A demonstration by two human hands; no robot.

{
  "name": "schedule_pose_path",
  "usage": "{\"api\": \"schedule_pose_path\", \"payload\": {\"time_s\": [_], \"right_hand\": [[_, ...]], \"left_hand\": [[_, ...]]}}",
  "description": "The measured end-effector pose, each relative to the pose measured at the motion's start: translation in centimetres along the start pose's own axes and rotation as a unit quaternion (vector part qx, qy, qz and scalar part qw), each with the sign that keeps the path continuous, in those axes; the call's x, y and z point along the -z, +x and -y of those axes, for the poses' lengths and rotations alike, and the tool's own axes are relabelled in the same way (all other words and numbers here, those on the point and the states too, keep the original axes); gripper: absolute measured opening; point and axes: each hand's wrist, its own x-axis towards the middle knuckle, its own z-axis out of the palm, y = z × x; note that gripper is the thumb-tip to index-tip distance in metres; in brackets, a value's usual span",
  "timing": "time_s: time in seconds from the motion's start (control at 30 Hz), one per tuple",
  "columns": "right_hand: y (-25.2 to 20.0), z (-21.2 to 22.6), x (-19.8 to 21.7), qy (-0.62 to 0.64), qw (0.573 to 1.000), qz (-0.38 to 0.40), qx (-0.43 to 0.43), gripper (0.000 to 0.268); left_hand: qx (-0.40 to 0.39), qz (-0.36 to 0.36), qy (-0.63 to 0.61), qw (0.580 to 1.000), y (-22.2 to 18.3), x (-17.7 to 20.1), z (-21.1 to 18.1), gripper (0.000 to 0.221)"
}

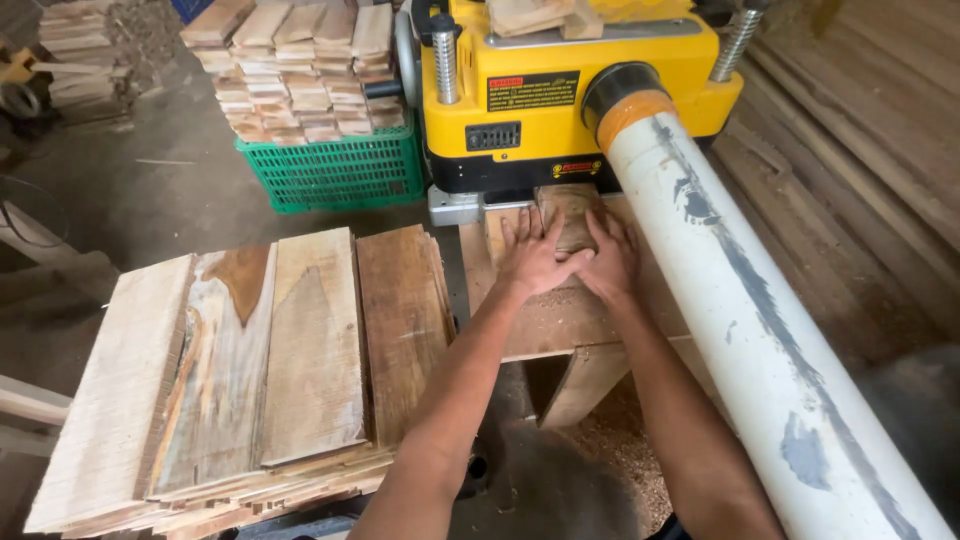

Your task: Feeding individual wooden boards into a thickness planer machine to smooth and level their surfaces.

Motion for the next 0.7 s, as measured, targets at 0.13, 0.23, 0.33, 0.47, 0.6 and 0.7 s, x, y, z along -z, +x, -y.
{"api": "schedule_pose_path", "payload": {"time_s": [0.13, 0.23, 0.33, 0.47, 0.6, 0.7], "right_hand": [[-2.0, -0.4, -0.7, 0.021, 1.0, -0.021, 0.008, 0.08], [-2.9, 0.1, -0.7, 0.035, 0.999, -0.028, 0.017, 0.081], [-4.2, 0.3, -1.2, 0.076, 0.997, -0.03, 0.01, 0.08], [-6.3, 0.9, -1.0, 0.114, 0.993, -0.024, -0.001, 0.082], [-9.1, 2.8, 0.5, 0.17, 0.984, -0.02, -0.048, 0.078], [-11.7, 3.4, 1.1, 0.185, 0.981, -0.032, -0.043, 0.077]], "left_hand": [[0.027, 0.023, 0.015, 0.999, -2.0, 0.2, -0.9, 0.094], [0.044, 0.038, -0.011, 0.998, -3.1, 0.0, -1.0, 0.091], [0.059, 0.033, -0.011, 0.998, -3.2, -2.5, 0.1, 0.087], [0.069, 0.024, -0.008, 0.997, -4.4, -3.9, 0.3, 0.085], [0.074, 0.026, -0.017, 0.997, -6.8, -3.6, -0.7, 0.082], [0.086, 0.02, -0.045, 0.995, -9.1, -4.5, -1.3, 0.082]]}}
